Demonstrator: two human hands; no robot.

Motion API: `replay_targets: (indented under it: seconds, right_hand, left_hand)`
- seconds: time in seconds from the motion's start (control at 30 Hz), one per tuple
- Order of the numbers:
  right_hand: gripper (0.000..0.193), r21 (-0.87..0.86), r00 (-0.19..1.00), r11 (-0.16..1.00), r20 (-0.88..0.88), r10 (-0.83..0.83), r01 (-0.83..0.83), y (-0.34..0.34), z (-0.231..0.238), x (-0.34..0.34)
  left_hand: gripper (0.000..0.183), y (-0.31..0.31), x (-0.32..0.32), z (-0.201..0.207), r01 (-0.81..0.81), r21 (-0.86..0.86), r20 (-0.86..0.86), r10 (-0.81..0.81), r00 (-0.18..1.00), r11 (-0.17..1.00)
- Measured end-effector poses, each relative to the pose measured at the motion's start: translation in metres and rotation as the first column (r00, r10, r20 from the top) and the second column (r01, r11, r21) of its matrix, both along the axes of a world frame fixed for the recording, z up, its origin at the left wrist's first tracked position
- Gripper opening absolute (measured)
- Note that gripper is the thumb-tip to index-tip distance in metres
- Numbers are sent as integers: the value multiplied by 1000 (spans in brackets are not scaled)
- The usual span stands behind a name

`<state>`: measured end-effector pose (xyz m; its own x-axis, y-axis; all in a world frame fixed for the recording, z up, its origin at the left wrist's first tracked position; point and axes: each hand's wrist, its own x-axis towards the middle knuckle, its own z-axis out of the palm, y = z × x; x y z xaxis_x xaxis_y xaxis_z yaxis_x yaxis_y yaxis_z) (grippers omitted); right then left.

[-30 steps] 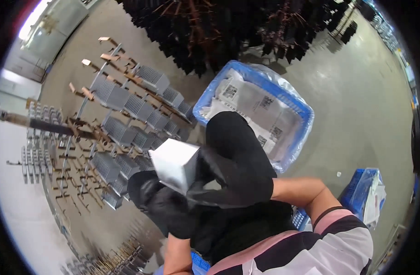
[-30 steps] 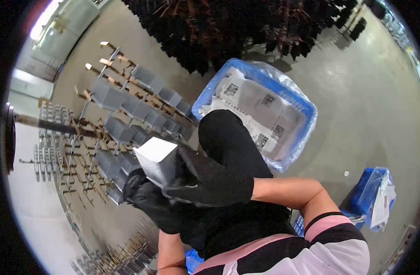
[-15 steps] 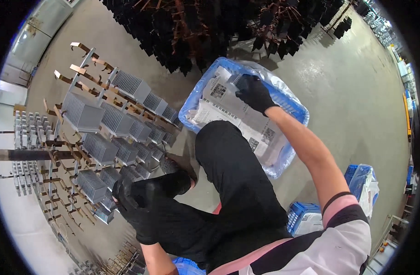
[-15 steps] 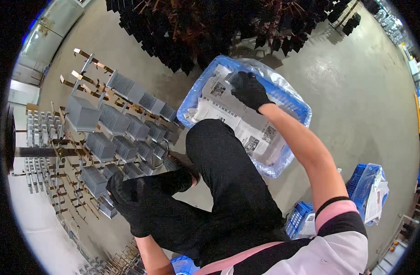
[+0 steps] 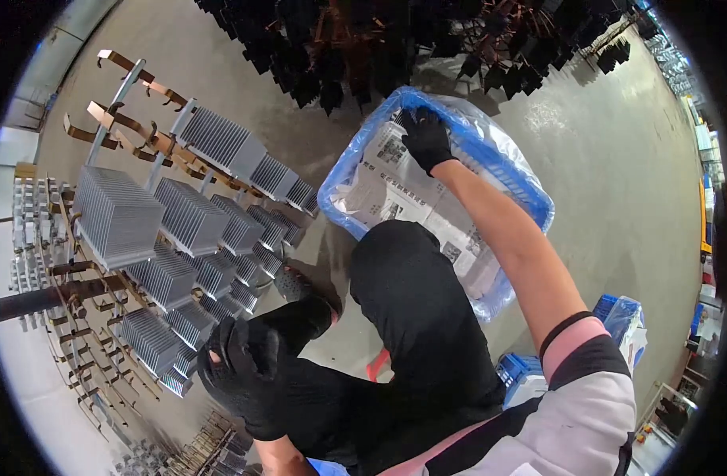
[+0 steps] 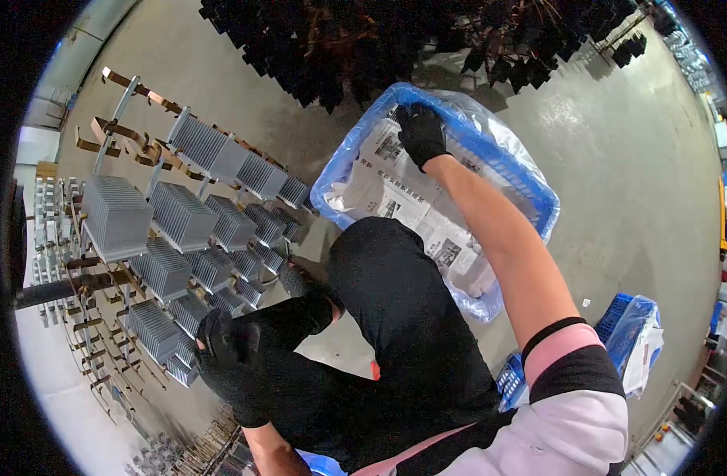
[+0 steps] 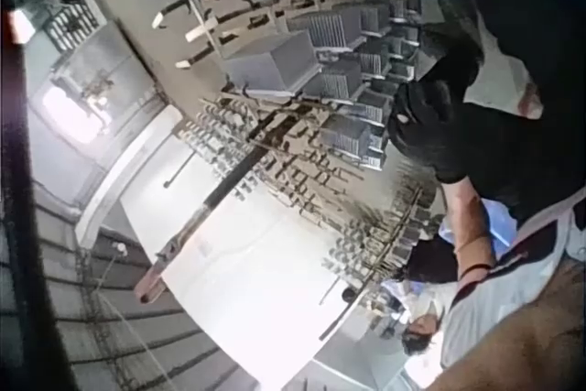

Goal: Picking metal components from a hanging rack and placing them into a plastic-lined blue bin.

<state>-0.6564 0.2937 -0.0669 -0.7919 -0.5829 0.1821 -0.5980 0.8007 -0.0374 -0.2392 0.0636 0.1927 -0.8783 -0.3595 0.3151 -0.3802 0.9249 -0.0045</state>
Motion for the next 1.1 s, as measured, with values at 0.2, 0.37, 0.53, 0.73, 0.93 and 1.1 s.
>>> replay_targets:
  seconds: [0.2,0.37,0.53,0.73,0.93,1.1]
  right_hand:
    - [45,108,996,990,-22,-88,89,0,-6,-11]
    - [46,-54,994,995,-57,-88,85,-13,-25,-12]
    - [47,-24,982,996,-165,-92,90,10,-39,-28]
    - [56,217,993,971,39,-114,103,7,-6,-11]
    - [54,4,999,1000,39,28,-28,-23,69,14]
    - [52,-556,830,633,-223,511,-539,-91,239,121]
  left_hand:
    - [38,2,-7,7,8,-23,56,-6,998,1000]
    - [36,2,-3,12,15,-46,77,-11,997,999]
    - [36,4,-1,14,24,-45,53,-22,998,999]
    - [35,6,12,20,-5,-41,-24,4,1000,999]
    - [30,-4,28,21,-69,159,-142,92,986,985]
    - [30,-28,21,38,-60,678,-345,390,854,733]
